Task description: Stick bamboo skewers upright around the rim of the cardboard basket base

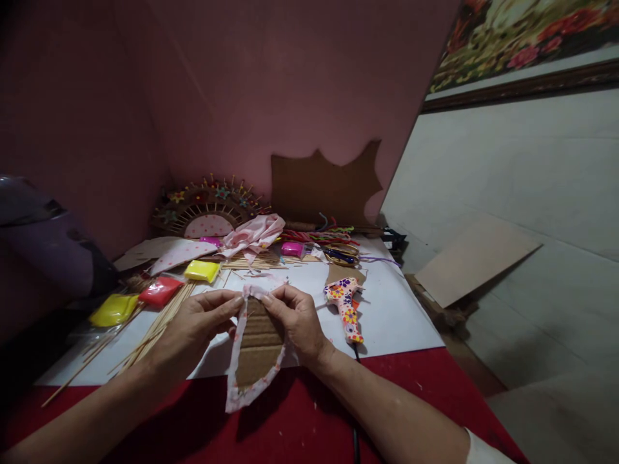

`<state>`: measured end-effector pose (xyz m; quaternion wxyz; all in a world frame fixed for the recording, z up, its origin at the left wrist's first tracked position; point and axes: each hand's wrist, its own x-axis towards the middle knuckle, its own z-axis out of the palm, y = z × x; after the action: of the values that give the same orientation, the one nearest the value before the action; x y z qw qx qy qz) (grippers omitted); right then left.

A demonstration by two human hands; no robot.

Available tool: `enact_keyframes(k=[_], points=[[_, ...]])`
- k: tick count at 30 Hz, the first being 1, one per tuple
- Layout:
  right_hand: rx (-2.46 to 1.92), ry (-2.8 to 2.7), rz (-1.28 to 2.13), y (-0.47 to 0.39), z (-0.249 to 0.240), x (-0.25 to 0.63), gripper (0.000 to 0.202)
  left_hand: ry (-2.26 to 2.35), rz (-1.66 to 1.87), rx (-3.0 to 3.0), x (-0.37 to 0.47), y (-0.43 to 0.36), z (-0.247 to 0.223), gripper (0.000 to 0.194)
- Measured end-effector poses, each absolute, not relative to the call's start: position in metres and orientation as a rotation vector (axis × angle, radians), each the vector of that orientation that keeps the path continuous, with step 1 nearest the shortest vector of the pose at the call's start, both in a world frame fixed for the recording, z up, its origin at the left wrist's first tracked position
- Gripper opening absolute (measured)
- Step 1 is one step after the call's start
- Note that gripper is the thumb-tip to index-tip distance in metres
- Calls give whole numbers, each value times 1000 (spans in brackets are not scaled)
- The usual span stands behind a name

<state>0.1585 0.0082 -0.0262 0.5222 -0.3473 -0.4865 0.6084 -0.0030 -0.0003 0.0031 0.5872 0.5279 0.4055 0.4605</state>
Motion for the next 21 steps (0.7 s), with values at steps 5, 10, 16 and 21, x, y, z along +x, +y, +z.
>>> enact_keyframes(k=[5,10,16,21], points=[[-919,-1293,1314,8,-27,159,23,1058,1087,1179,-1,-2,4,16],[-950,-1337,1237,7,-27,159,25,1023,1050,1118,1,-2,3,16],[-933,-1317,1306,9,-31,159,36,998,960,1108,4,-4,3,13],[-999,-1365,1273,9,-28,159,32,994,948,1158,4,-2,-4,15]])
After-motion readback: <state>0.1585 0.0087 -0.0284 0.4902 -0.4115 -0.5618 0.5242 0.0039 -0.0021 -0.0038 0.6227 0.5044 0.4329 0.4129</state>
